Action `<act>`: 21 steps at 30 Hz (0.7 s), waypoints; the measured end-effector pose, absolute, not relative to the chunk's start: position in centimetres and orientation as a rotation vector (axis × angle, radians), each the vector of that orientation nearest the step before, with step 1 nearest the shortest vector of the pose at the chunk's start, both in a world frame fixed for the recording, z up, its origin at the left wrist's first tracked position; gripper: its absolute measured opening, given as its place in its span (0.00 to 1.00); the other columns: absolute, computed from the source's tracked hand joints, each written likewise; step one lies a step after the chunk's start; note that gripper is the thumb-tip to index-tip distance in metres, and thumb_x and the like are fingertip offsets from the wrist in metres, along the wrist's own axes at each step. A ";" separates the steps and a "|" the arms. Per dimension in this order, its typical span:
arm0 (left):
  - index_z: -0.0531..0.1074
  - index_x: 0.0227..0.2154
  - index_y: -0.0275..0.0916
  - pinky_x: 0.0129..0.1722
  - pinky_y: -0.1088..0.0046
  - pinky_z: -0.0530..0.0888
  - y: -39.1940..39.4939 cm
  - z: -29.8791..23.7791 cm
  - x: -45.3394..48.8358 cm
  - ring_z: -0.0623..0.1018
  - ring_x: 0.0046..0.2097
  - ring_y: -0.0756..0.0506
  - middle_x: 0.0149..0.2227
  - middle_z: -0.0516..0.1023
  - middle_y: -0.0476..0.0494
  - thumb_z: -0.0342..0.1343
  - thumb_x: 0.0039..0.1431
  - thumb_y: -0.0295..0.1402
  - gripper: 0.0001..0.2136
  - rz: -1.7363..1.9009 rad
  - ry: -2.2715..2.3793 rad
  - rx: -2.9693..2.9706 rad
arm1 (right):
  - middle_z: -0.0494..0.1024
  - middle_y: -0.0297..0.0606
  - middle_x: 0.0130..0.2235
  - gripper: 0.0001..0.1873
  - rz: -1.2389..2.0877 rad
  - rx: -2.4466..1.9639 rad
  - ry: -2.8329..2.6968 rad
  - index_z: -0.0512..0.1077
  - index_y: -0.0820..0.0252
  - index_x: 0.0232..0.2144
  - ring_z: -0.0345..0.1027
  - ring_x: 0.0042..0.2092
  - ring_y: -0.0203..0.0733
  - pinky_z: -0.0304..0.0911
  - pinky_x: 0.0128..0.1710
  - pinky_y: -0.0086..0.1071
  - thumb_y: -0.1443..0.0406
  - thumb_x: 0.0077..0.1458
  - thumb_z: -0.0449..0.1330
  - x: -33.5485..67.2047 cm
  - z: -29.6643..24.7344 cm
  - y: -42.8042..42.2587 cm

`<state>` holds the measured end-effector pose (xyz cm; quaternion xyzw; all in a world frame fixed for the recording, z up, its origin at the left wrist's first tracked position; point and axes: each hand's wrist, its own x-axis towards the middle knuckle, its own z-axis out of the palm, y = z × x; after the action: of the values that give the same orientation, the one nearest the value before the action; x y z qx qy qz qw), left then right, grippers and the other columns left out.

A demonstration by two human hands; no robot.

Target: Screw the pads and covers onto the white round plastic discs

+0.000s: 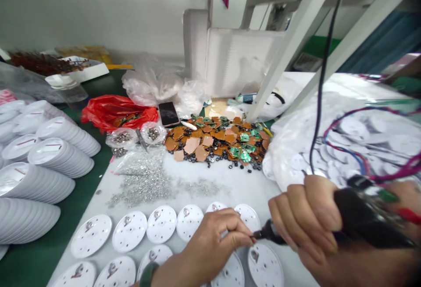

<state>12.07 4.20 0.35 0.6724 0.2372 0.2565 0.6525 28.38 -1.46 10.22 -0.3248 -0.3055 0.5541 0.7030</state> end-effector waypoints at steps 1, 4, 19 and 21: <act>0.81 0.26 0.40 0.40 0.73 0.69 3.9 0.3 12.1 0.76 0.35 0.48 0.29 0.80 0.48 0.63 0.60 0.29 0.07 0.590 0.556 1.526 | 0.57 0.31 0.13 0.37 1.232 -0.727 -0.669 0.75 0.56 0.20 0.55 0.16 0.37 0.58 0.19 0.34 0.35 0.58 0.46 28.5 10.1 -1.8; 0.79 0.24 0.39 0.38 0.72 0.68 3.1 0.3 12.1 0.75 0.33 0.48 0.28 0.79 0.49 0.66 0.58 0.31 0.08 0.617 0.613 1.553 | 0.57 0.31 0.13 0.38 1.222 -0.730 -0.628 0.75 0.56 0.20 0.54 0.16 0.36 0.58 0.19 0.34 0.35 0.58 0.46 28.6 9.8 -2.5; 0.74 0.30 0.43 0.27 0.67 0.62 -1.7 -2.9 11.1 0.73 0.29 0.47 0.30 0.81 0.53 0.65 0.62 0.34 0.07 0.751 0.564 2.517 | 0.58 0.29 0.10 0.26 1.295 -0.807 -0.848 0.76 0.49 0.21 0.48 0.10 0.36 0.48 0.11 0.33 0.38 0.53 0.60 29.5 6.7 -4.9; 0.73 0.31 0.44 0.23 0.66 0.59 -4.0 -4.3 10.9 0.70 0.26 0.48 0.29 0.81 0.53 0.58 0.68 0.28 0.08 0.796 0.572 2.685 | 0.61 0.32 0.11 0.27 1.319 -0.881 -0.884 0.75 0.50 0.21 0.53 0.12 0.39 0.53 0.13 0.35 0.37 0.51 0.60 29.7 6.2 -5.3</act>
<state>10.95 -3.98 -4.34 0.9300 0.1983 0.2756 0.1410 29.75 -5.33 6.22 -0.3824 -0.3838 0.5725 0.6154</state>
